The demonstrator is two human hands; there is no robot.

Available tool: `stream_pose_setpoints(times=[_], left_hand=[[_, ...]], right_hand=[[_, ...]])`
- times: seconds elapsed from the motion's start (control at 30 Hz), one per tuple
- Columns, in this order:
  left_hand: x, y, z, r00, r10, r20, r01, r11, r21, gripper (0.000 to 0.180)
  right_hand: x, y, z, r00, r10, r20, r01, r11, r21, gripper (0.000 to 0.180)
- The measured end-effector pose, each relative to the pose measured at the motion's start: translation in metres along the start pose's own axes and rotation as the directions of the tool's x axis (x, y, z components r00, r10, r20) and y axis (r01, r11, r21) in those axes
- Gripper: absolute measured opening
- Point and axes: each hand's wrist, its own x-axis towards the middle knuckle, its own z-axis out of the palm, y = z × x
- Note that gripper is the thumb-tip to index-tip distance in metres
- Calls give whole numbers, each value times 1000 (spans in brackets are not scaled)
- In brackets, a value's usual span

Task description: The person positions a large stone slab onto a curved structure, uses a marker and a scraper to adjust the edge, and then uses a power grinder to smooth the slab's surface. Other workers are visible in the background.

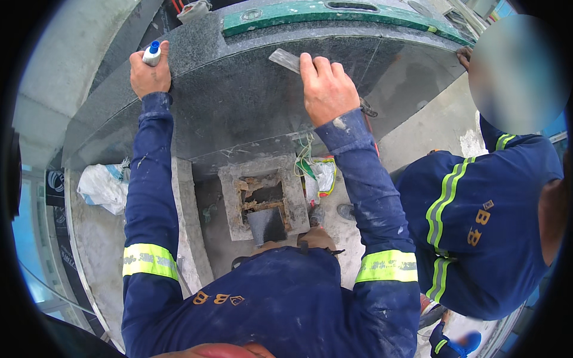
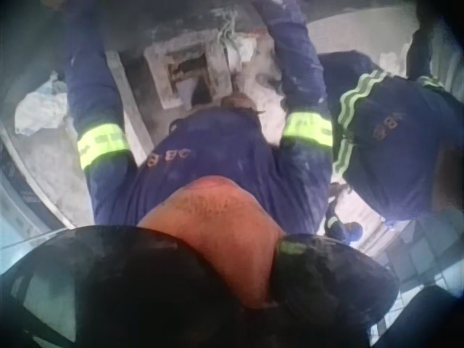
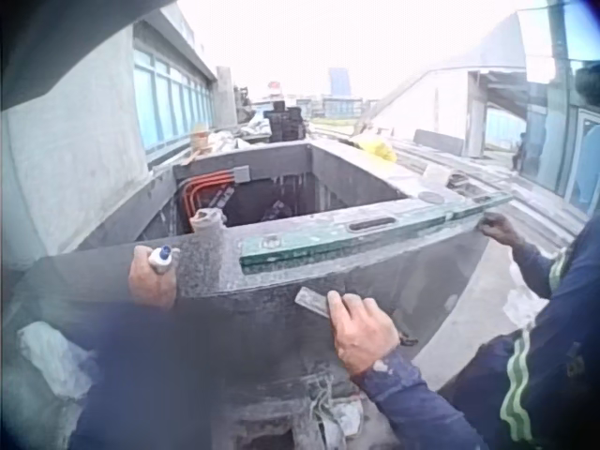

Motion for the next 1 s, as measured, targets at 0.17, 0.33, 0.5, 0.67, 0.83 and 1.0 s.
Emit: stream_pose_setpoints(times=[0.17, 0.33, 0.5, 0.67, 0.83, 1.0], left_hand=[[0, 0, 0, 1000, -4, -29, 4, 1000, 8, 54], [0, 0, -2, 999, -25, -30, 24, 999, -30, 52], [0, 0, 0, 999, 0, -52, 0, 1000, -2, 51], [0, -3, 2, 997, 1, -75, -1, 1000, 5, 51], [-1, -2, 1, 995, 12, -96, -12, 1000, 5, 51], [-1, -1, 4, 996, 5, -90, -7, 1000, -19, 51]], right_hand=[[12, 1, 15, 999, -37, -28, 37, 999, -4, 45], [9, 19, 20, 998, 43, -42, -46, 997, -57, 40], [9, 14, 16, 996, 50, -76, -54, 997, -59, 36], [15, 14, 19, 995, 86, -53, -92, 986, -141, 38], [4, 52, 7, 992, 90, -86, -103, 981, -166, 39], [14, 10, 18, 998, -31, -51, 25, 995, -97, 41]])
